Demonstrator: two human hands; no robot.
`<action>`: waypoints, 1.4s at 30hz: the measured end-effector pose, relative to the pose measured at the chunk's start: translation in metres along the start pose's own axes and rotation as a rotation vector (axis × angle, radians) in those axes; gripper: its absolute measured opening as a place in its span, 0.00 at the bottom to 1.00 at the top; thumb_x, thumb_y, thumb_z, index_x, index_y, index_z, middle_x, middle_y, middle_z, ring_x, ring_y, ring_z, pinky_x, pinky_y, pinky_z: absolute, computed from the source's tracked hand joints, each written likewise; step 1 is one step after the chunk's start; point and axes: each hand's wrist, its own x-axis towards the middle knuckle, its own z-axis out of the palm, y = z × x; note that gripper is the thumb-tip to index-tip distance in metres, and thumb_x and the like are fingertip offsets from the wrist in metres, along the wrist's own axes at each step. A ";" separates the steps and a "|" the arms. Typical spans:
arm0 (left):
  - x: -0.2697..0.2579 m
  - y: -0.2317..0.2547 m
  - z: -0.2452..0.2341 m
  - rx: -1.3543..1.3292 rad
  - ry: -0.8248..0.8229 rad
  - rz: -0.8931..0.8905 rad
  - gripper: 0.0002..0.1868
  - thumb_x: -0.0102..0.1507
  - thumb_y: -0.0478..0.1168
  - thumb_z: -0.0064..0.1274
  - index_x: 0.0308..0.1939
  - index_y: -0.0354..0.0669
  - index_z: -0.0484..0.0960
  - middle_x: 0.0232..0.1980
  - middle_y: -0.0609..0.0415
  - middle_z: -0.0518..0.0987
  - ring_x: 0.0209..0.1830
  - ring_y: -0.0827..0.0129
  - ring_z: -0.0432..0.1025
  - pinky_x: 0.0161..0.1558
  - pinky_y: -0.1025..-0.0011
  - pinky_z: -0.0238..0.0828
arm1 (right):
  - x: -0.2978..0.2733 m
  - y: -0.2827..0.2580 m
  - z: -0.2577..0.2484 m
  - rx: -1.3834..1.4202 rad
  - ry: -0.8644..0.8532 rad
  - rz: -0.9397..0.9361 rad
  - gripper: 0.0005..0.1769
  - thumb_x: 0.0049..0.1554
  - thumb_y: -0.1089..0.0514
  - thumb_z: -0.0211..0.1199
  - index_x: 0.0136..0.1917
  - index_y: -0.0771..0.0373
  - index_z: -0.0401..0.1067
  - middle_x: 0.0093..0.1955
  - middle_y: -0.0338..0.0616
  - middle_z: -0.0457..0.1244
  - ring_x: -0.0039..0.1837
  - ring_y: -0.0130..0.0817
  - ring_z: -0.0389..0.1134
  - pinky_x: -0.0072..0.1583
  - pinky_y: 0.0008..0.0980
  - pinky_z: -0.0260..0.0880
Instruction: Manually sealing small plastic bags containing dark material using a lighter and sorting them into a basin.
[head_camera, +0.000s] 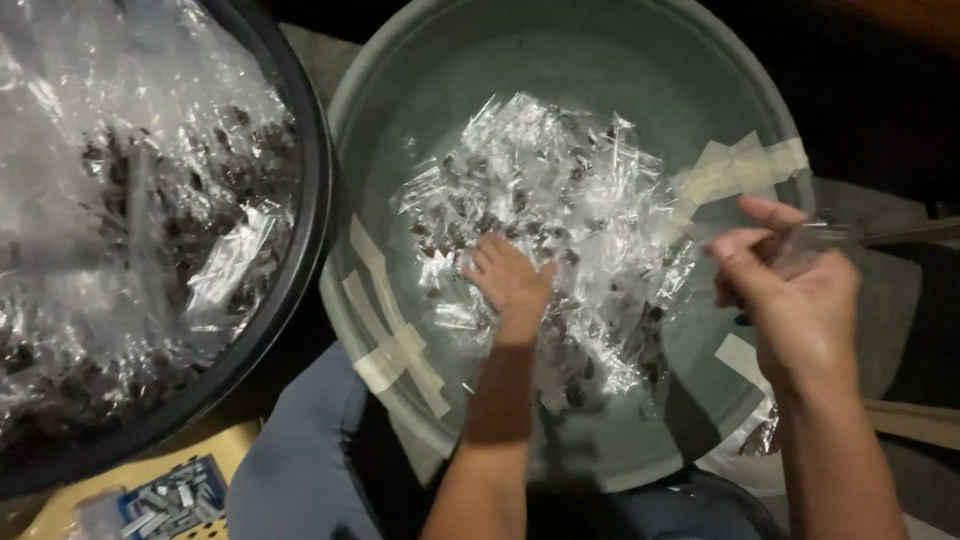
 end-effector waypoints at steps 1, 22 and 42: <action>-0.002 -0.002 0.006 0.006 0.074 -0.052 0.68 0.50 0.78 0.62 0.74 0.29 0.57 0.67 0.42 0.67 0.62 0.56 0.62 0.63 0.52 0.51 | 0.001 0.004 -0.001 -0.079 -0.052 0.011 0.26 0.59 0.67 0.63 0.69 0.75 0.63 0.49 0.54 0.66 0.37 0.32 0.61 0.39 0.27 0.63; -0.032 -0.065 -0.170 -0.996 -0.195 0.498 0.34 0.58 0.43 0.58 0.65 0.29 0.70 0.57 0.41 0.80 0.51 0.60 0.78 0.53 0.68 0.76 | 0.029 0.067 0.007 -0.655 -0.340 0.051 0.20 0.52 0.66 0.71 0.59 0.65 0.77 0.41 0.46 0.68 0.39 0.35 0.64 0.43 0.33 0.65; -0.134 -0.104 -0.184 -0.856 -0.501 0.770 0.20 0.73 0.59 0.36 0.44 0.55 0.80 0.25 0.56 0.81 0.33 0.59 0.79 0.42 0.61 0.75 | -0.005 0.025 0.038 -0.843 -0.769 0.047 0.16 0.48 0.56 0.76 0.46 0.68 0.79 0.34 0.63 0.71 0.45 0.64 0.74 0.52 0.49 0.72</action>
